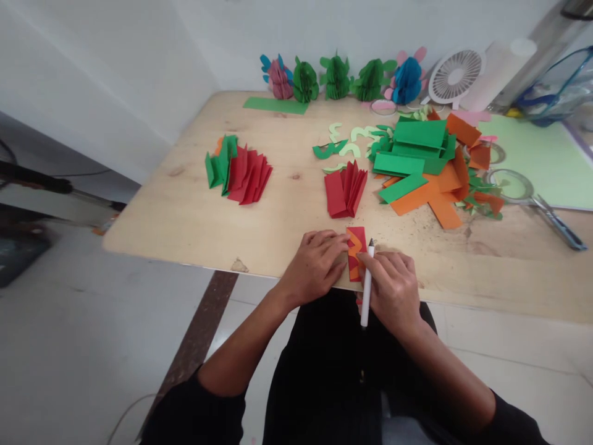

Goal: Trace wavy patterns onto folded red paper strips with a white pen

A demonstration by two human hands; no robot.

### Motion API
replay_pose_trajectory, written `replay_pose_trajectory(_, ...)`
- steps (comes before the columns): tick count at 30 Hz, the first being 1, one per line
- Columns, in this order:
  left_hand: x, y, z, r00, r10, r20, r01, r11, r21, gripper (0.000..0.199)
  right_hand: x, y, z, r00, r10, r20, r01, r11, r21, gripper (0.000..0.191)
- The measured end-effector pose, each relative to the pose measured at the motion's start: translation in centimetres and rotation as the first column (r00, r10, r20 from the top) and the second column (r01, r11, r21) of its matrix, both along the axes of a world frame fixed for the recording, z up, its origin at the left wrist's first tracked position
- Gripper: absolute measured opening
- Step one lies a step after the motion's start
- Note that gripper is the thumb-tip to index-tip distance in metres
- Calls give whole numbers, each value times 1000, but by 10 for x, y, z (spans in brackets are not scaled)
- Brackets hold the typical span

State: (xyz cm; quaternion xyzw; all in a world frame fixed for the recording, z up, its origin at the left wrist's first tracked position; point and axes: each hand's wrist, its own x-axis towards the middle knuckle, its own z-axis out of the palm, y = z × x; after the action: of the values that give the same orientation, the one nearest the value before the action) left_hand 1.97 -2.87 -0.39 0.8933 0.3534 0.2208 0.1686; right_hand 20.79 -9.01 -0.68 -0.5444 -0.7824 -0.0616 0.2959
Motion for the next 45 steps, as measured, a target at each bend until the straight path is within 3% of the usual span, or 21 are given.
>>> replay_pose_trajectory(13,1,-1,-3,1000,5,22,-5,1000,5,37,0,-1,-2,1000,3,3,-3,1000,1,25)
replay_pose_trajectory(21,6,-5,-1,998,55,8,-55,998,-2,27,1,-1,-3,1000,14,-5,-14,1000,-4,26)
replay_pose_trajectory(36,6,-6,1,999,49,-3,-49,999,-1,32,0,0,2,996,13,-84,-18,998,-54,29)
replay_pose_trajectory(45,6,-6,1,999,52,0,-52,999,1,33,-3,5,6,997,53,-52,-59,992,-116,28)
